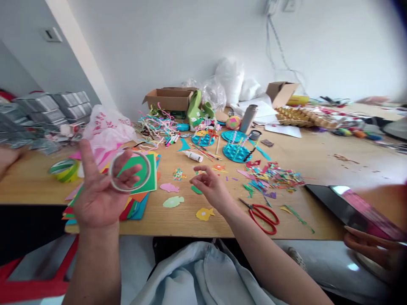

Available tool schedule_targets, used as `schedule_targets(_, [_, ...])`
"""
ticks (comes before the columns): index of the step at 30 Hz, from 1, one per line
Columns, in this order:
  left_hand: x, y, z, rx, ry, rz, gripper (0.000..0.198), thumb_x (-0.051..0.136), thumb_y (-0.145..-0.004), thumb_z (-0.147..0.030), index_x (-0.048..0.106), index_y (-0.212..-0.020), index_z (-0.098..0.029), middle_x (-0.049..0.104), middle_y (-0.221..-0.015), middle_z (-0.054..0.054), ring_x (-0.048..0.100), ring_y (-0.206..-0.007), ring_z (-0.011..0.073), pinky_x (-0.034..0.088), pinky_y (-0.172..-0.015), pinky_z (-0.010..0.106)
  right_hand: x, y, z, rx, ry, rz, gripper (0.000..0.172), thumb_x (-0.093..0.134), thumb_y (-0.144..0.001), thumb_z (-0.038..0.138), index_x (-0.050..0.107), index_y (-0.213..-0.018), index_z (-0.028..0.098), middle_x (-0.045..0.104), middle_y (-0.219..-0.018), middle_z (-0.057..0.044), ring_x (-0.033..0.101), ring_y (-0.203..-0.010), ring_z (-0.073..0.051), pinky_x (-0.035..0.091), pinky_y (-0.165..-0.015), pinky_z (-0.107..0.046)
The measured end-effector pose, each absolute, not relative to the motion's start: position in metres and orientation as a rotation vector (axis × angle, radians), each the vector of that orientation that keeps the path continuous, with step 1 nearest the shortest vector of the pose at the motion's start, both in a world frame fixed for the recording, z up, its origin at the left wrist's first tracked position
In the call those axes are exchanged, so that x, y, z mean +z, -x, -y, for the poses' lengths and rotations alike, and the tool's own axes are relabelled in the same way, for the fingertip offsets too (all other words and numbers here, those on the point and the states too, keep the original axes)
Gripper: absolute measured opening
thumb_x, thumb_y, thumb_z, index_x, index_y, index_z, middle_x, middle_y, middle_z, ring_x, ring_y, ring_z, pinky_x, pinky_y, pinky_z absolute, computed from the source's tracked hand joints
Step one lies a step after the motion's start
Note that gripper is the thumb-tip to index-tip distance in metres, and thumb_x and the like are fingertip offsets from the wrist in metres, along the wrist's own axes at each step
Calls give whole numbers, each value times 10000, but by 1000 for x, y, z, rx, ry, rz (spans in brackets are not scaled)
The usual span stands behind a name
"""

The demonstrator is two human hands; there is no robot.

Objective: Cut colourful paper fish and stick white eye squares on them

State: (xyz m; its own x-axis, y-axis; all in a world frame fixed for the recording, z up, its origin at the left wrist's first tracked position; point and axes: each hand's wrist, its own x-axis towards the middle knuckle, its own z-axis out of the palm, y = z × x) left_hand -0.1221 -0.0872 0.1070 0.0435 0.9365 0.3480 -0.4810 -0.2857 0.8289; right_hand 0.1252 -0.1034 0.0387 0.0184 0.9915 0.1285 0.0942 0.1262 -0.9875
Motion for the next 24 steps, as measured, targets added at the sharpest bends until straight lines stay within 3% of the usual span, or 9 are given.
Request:
schedule_targets(3, [98, 125, 94, 1493, -1144, -556, 904, 680, -775, -176, 183, -1430, -551, 601, -1311, 15, 697, -924, 182, 567, -615, 233, 27, -121, 93, 996, 1285, 1428, 413, 553, -797, 283, 427, -1188, 233, 652, -806, 3, 602, -748, -160, 448, -715, -317])
schedule_targets(6, [85, 124, 96, 1502, -1196, -674, 1059, 727, -743, -147, 42, -1452, -535, 488, -1431, 62, 683, -1002, 211, 582, -664, 252, 18, -113, 81, 900, 1396, 1581, 455, 508, -793, 179, 416, -1236, 222, 666, -823, -11, 606, -750, -161, 451, -750, -324])
schedule_targets(8, [76, 121, 96, 1554, -1275, -810, 974, 700, -787, -189, 76, -1485, -457, 495, -1423, 90, 660, -1061, 236, 588, -702, 273, 14, -107, 74, 842, 1470, 1690, 502, 489, -783, 124, 404, -1270, 210, 668, -837, -17, 614, -767, -158, 448, -759, -305])
schedule_targets(11, [64, 116, 95, 1586, -1373, -947, 749, 641, -845, -285, 259, -1489, -316, 571, -1340, 119, 584, -1185, 275, 577, -812, 327, 12, -97, 65, 794, 1579, 1819, 584, 478, -766, 67, 378, -1322, 216, 665, -843, -10, 619, -768, -152, 434, -731, -268])
schedule_targets(14, [55, 113, 91, 1598, -1515, -1003, 627, 586, -880, -339, 341, -1457, -316, 470, -1446, 97, 505, -1272, 283, 528, -921, 367, 11, -89, 59, 785, 1657, 1870, 637, 496, -743, 38, 375, -1338, 231, 656, -807, 1, 611, -742, -154, 405, -683, -249])
schedule_targets(19, [42, 112, 88, 1536, -1709, -1059, 592, 507, -924, -324, 284, -1472, -360, 261, -1571, 55, 385, -1371, 270, 387, -1075, 428, 4, -80, 50, 729, 1774, 1933, 634, 533, -757, 72, 367, -1353, 205, 647, -781, -15, 591, -720, -177, 356, -654, -262])
schedule_targets(24, [36, 111, 90, 1483, -1774, -1070, 603, 460, -948, -287, 215, -1495, -354, 312, -1550, 58, 312, -1414, 231, 320, -1124, 400, 0, -73, 45, 680, 1856, 1967, 643, 569, -761, 92, 353, -1359, 182, 650, -815, -48, 591, -769, -205, 338, -681, -279])
